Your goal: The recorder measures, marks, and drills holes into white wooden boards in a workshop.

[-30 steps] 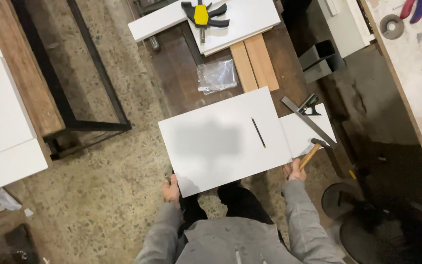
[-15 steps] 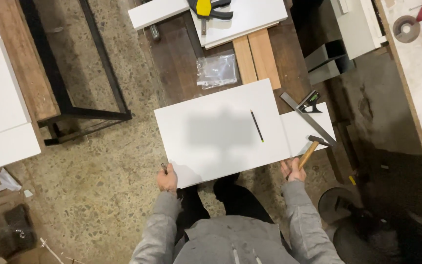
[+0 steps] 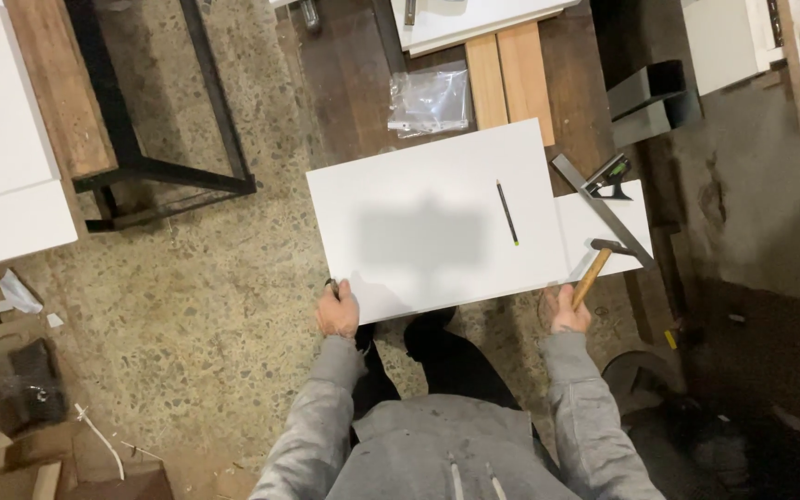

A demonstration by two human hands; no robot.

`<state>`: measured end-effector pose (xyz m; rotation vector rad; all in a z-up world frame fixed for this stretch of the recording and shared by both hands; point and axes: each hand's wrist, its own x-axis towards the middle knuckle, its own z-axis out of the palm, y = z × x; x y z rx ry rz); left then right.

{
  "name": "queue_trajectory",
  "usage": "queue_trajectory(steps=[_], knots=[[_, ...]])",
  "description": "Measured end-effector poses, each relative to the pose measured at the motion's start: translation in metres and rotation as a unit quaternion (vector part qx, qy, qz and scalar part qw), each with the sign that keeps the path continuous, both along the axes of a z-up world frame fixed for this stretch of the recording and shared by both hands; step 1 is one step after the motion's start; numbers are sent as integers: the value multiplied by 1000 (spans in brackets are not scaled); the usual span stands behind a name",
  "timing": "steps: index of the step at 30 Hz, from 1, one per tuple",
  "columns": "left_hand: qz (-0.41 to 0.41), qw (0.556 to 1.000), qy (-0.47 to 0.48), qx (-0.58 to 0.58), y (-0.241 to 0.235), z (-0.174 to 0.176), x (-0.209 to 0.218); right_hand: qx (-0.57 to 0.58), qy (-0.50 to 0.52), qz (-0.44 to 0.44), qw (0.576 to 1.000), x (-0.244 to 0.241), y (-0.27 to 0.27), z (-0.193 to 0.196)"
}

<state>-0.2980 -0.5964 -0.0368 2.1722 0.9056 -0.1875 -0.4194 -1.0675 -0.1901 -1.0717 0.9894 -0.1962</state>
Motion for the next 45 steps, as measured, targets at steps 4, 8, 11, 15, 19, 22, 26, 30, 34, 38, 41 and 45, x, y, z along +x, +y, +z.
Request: queue_trajectory(steps=[4,8,11,15,19,22,26,30,34,38,41,45], knots=[[-19,998,53,-11,-18,29,1,-83,14,3,996,43,38,105],[-17,999,-21,29,-26,13,-5,-161,55,29,985,54,30,85],[-46,989,-133,52,-24,5,-2,-230,65,84,967,57,13,64],[-113,971,-195,75,-20,18,11,-53,-2,30,998,65,-1,90],[-94,992,-79,-38,-8,37,11,-113,-43,36,992,56,-18,86],[-84,985,-152,10,3,15,-17,-470,58,155,867,29,-51,72],[-43,989,-131,45,3,14,-43,-494,94,123,856,46,-32,136],[-51,981,-188,24,-12,30,-51,-594,41,214,775,53,-39,153],[-119,950,-258,126,-6,-3,-68,-671,1,213,711,54,-57,141],[-69,974,-204,65,-15,26,-64,-582,20,123,804,60,-108,116],[-80,983,-158,37,-15,35,-67,-517,101,143,838,71,-154,100],[-143,976,-156,49,-12,26,-72,-382,0,200,902,85,-195,83]])
